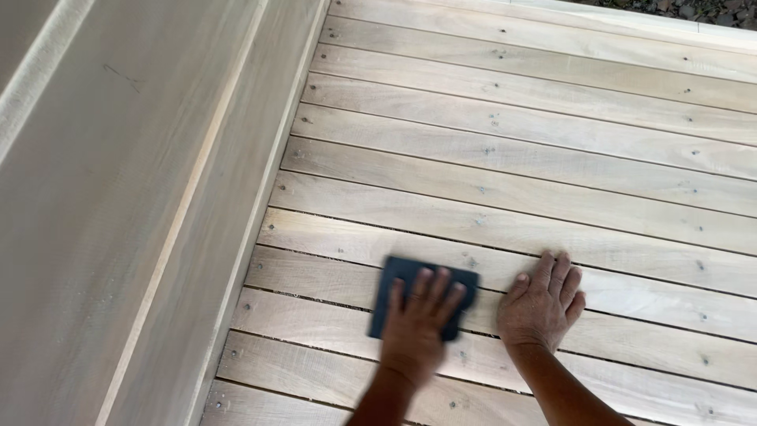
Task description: The person sands a wooden bench with a sanding block, first working over the backrest panels and side rails, then moving to the slatted seat, rubbing the block back and forth across the boards while steadying the bench with the other hand.
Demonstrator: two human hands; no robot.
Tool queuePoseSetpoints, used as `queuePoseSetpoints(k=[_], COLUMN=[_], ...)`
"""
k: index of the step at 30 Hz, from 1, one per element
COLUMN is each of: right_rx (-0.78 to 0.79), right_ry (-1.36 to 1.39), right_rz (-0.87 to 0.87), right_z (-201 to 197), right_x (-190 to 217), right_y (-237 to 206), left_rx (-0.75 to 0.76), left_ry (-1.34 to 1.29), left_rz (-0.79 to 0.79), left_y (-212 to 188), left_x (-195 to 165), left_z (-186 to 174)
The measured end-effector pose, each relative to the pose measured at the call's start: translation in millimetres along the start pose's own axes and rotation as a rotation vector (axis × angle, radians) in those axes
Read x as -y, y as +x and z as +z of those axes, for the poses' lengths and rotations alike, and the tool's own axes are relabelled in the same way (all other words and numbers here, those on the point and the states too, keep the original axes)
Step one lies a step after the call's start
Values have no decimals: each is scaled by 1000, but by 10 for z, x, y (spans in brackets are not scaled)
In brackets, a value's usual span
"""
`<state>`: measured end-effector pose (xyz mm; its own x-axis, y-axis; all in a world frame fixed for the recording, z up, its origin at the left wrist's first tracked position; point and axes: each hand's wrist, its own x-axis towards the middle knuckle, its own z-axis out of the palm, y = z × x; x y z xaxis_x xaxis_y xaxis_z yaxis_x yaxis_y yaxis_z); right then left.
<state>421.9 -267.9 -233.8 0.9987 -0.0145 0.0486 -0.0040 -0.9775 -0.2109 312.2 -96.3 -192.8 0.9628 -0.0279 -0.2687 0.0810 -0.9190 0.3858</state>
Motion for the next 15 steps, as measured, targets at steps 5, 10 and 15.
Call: queuePoseSetpoints(k=[5, 10, 15], right_rx=[-22, 3, -23], right_ry=[-2, -20, -15], right_rz=[-1, -1, 12], right_z=[17, 0, -18], right_x=[-19, -15, 19], right_y=[-14, -22, -33], left_rx=[-483, 3, -115], left_ry=[267, 140, 57], left_rz=[-368, -756, 82], left_y=[-122, 203, 393], left_x=[1167, 579, -55], left_z=[-307, -396, -309])
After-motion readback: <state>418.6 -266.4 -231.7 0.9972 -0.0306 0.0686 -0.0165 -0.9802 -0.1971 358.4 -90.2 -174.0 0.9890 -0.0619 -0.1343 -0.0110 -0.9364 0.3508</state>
